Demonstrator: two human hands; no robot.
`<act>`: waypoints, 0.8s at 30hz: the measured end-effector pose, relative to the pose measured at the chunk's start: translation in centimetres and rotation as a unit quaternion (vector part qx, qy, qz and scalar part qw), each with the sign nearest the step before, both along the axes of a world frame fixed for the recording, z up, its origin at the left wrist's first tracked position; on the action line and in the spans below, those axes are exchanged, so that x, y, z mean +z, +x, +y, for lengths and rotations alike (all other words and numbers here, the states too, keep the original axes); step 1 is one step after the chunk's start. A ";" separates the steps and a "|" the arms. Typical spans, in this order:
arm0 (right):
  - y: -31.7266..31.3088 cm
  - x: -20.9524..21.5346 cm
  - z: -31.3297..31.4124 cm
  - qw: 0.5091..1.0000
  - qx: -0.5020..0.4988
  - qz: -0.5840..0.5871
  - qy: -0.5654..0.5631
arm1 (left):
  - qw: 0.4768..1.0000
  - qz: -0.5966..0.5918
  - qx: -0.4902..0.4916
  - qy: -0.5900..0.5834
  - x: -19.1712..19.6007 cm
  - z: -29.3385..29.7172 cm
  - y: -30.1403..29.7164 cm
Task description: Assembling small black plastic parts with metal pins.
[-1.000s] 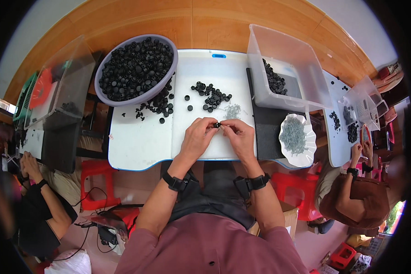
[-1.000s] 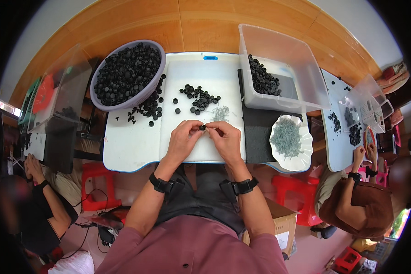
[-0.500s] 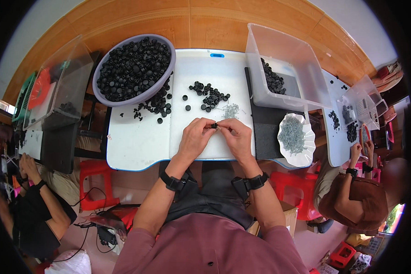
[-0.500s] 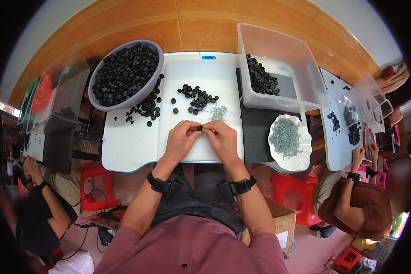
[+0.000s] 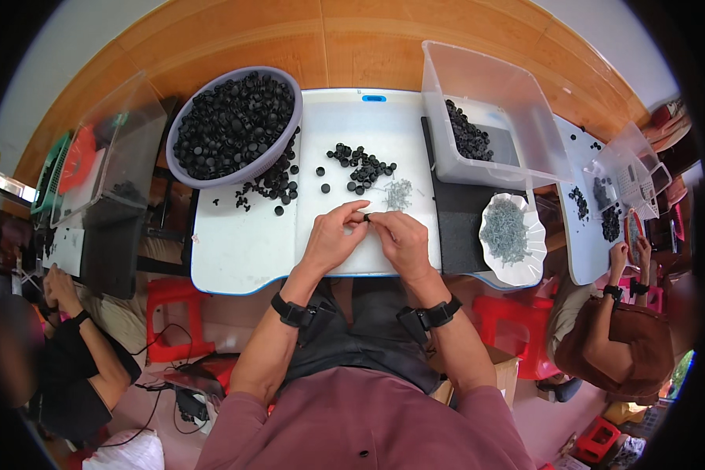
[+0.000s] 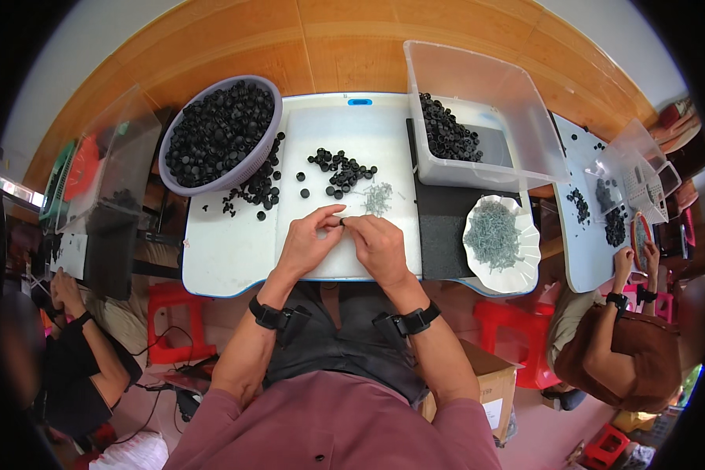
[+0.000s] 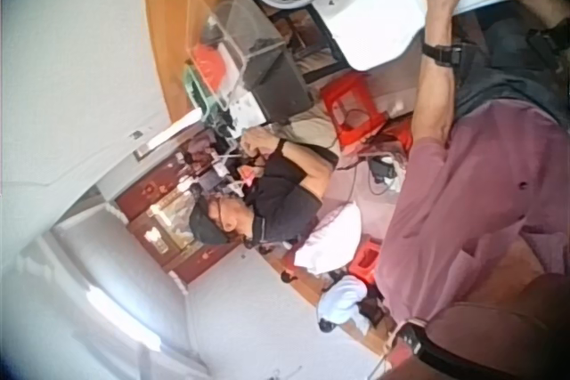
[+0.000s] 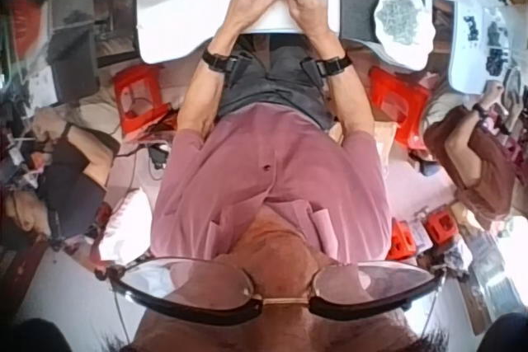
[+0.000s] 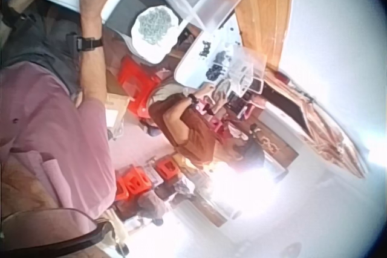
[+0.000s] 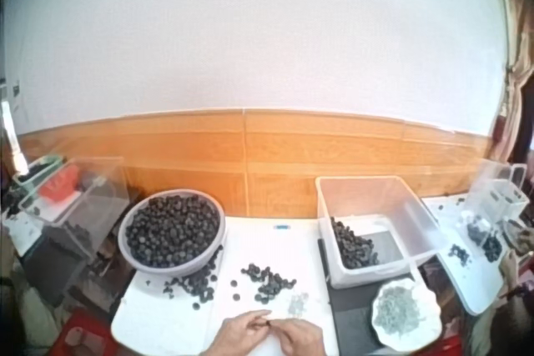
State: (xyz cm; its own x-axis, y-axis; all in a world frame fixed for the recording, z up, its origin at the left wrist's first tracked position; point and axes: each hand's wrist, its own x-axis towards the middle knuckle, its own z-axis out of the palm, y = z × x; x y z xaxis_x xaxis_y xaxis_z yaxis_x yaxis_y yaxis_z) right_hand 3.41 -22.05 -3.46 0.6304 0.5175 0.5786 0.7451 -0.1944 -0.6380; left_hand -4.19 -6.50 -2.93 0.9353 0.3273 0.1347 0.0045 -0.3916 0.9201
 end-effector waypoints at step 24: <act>0.8 -1.1 -0.4 0.942 0.024 0.325 0.079 | 0.997 0.040 -0.009 -0.065 -1.1 0.1 0.0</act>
State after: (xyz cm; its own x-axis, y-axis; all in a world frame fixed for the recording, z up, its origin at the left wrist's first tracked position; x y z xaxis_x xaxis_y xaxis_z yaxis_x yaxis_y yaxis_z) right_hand 4.24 -22.47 -4.52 0.8559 0.4948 0.1504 0.1922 -0.0343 -0.9808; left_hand -4.17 -6.38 -4.02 0.9472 0.3202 0.0176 0.0735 -0.2700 0.9601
